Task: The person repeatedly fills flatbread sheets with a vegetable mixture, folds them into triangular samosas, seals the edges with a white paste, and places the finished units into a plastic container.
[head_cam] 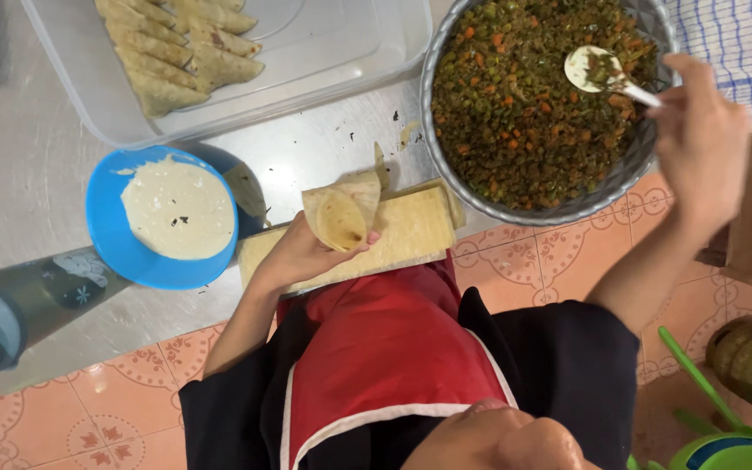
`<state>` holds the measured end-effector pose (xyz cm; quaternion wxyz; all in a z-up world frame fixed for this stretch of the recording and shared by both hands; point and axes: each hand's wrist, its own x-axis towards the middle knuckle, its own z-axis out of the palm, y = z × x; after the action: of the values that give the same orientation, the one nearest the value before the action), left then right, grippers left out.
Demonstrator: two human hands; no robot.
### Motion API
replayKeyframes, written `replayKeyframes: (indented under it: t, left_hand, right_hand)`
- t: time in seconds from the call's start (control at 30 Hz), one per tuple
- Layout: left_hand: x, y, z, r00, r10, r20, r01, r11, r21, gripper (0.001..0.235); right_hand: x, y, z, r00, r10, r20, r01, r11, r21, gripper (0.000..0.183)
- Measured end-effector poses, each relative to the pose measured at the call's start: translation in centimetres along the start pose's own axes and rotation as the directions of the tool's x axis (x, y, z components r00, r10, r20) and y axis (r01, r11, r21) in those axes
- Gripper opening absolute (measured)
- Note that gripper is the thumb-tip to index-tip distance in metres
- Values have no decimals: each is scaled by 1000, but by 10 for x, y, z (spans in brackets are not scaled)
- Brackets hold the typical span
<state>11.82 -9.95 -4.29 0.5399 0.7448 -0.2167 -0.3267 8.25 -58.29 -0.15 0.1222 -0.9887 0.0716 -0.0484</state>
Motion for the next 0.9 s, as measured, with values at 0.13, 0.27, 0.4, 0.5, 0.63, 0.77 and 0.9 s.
replayKeyframes:
  t: [0.13, 0.27, 0.4, 0.5, 0.63, 0.77, 0.9]
  left_hand:
    - [3, -3, 1, 994, -106, -36, 107, 994, 20, 33]
    - [7, -2, 7, 994, -102, -49, 104, 994, 41, 35]
    - [8, 3, 8, 996, -35, -80, 41, 997, 67, 44]
    - [12, 4, 3, 995, -65, -72, 74, 990, 120, 40]
    - [18, 0, 6, 998, 18, -62, -9, 988, 155, 35]
    - [28, 0, 8, 997, 77, -14, -72, 972, 222, 33]
    - [40, 8, 5, 975, 218, 53, -224, 931, 289, 35]
  right_hand:
    - [18, -12, -40, 991, -134, -16, 125, 956, -266, 37]
    - [58, -43, -35, 962, -213, 171, 266, 872, -410, 49]
    - [73, -57, -14, 904, -420, 77, 420, 908, 19, 32]
    - [59, -39, -19, 933, -361, -10, 360, 928, 98, 19]
    - [24, -19, -10, 944, -317, -86, 326, 938, 115, 14]
    - [2, -5, 5, 975, -211, -72, 220, 958, 183, 15]
    - [-11, 1, 13, 964, -199, -176, 238, 942, 238, 18]
